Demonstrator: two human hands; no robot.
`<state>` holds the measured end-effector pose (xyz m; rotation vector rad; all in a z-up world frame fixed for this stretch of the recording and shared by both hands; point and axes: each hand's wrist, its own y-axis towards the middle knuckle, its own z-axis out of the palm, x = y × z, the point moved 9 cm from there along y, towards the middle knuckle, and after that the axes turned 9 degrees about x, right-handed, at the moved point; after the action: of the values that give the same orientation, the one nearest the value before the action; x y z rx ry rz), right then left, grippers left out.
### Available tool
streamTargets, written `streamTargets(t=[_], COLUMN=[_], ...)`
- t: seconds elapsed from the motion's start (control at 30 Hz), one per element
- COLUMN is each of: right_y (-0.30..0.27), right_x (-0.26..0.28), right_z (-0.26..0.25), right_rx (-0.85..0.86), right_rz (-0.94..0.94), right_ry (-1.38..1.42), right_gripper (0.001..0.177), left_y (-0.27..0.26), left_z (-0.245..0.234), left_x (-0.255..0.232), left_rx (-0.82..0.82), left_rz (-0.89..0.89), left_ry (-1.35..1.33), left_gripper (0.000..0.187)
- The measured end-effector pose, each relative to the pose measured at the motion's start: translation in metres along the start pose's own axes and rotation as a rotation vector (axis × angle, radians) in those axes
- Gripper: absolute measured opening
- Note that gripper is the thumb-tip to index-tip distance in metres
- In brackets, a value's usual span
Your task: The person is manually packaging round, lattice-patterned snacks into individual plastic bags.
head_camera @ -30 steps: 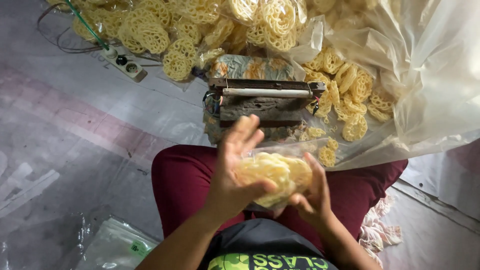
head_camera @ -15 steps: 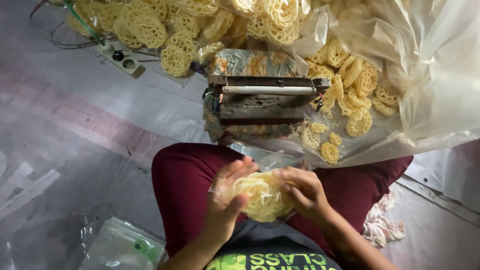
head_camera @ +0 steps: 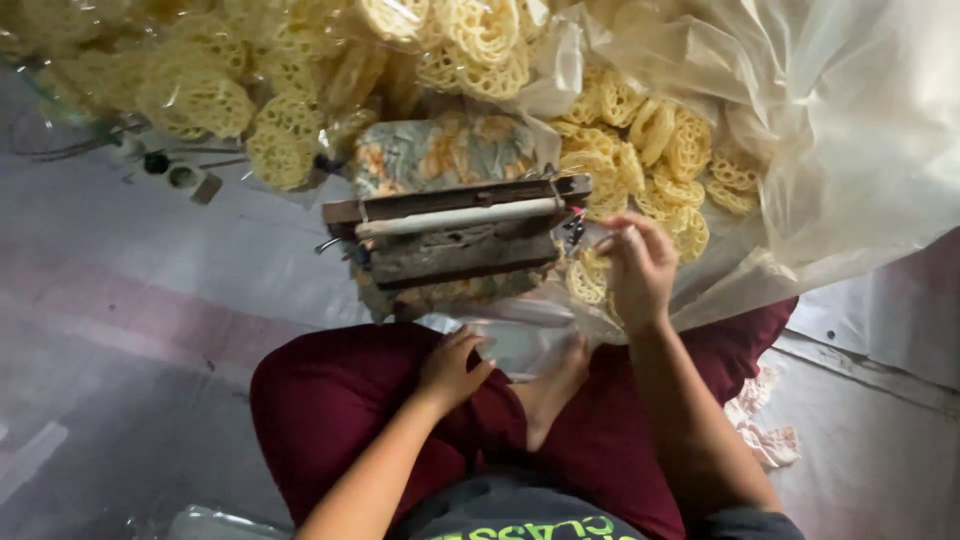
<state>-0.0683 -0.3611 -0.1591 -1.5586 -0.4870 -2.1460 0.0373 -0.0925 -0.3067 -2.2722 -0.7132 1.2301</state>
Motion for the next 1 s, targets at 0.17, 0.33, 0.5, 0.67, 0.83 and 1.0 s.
streamTargets(t=[0.17, 0.33, 0.5, 0.67, 0.83, 1.0], right_y=[0.068, 0.102, 0.122, 0.153, 0.125, 0.067], right_x=[-0.079, -0.107, -0.047, -0.114, -0.135, -0.104], right_z=[-0.168, -0.217, -0.060, -0.062, -0.075, -0.104], right_rx=[-0.229, -0.319, 0.171, 0.230, 0.206, 0.179], right_rz=[0.072, 0.381, -0.025, 0.324, 0.328, 0.279], right_ry=[-0.710, -1.413, -1.456, -1.526, -1.632, -1.653], right_gripper=[0.029, 0.069, 0.070, 0.069, 0.050, 0.040], left_y=[0.002, -0.001, -0.010, 0.003, -0.006, -0.028], left_z=[-0.009, -0.004, -0.009, -0.010, -0.035, -0.032], left_x=[-0.027, -0.038, -0.054, -0.045, -0.046, -0.010], left_rx=[0.257, 0.447, 0.461, 0.214, -0.280, -0.609], left_rz=[-0.194, -0.297, -0.240, -0.103, 0.232, 0.193], left_ry=[0.293, 0.550, 0.556, 0.387, 0.174, -0.123], left_gripper=[0.068, 0.076, 0.067, 0.066, 0.043, 0.037])
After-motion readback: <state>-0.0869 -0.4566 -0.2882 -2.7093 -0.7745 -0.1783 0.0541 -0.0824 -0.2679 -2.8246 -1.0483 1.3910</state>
